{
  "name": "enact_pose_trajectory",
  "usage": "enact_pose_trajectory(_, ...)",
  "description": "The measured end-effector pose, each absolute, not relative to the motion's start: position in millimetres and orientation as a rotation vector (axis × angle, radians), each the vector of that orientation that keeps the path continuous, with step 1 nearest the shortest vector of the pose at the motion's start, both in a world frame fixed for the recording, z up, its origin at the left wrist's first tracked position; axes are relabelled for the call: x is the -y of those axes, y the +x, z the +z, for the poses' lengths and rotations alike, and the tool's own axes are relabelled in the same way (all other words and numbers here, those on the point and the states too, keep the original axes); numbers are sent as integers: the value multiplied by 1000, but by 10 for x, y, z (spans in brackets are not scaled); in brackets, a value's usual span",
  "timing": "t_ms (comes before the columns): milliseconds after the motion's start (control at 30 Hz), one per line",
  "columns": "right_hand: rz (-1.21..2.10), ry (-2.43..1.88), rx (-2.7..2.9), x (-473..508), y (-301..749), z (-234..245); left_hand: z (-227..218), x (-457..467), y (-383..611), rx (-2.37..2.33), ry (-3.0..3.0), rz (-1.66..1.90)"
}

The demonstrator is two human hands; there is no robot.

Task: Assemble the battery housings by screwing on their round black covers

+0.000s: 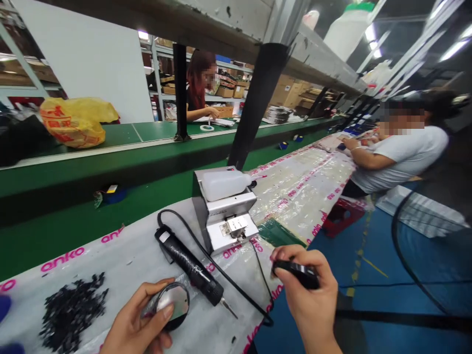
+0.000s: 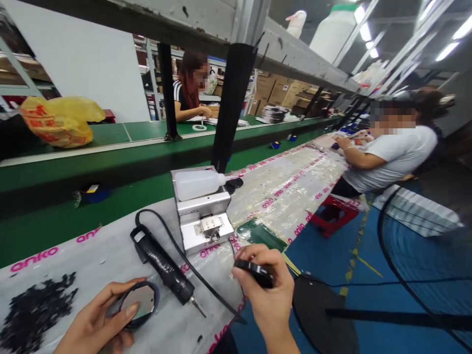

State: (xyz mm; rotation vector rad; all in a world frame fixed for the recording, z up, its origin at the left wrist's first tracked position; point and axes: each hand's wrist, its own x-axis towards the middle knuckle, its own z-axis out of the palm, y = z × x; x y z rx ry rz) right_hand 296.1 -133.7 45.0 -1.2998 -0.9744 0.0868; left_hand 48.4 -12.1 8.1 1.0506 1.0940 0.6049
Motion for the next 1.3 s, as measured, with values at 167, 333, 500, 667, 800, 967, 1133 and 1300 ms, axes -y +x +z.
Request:
enact_pose_trajectory(167,962,-1015,587,1312,2296,493,36,110,442,-990,1087,589)
enact_pose_trajectory(333,1172,-1210,999,1353,2177,281,12,116,394,-938,1185,516)
enact_pose_trajectory(500,619,-1513,1515,1271,2299,-30,66,108,396,-911,1252,497)
enact_pose_trajectory(667,505,-1501,1634,1219,2296,-94,105,97,399,-918,1235,490)
enact_pose_trajectory(800,466,-1524,1697,1205,2293,-50,92,100,395,-920,1220,476)
enact_pose_trajectory(967,439,-1514,1763,1189,2318,-16,60,112,404,-905,1199,497)
enact_pose_trajectory(1133,415,-1522,1834,1149,2283,59,83,116,386,-891,1149,489)
enact_pose_trajectory(1300,509,-1508,2020,947,2227,206,104,-6,271,-692,908,418)
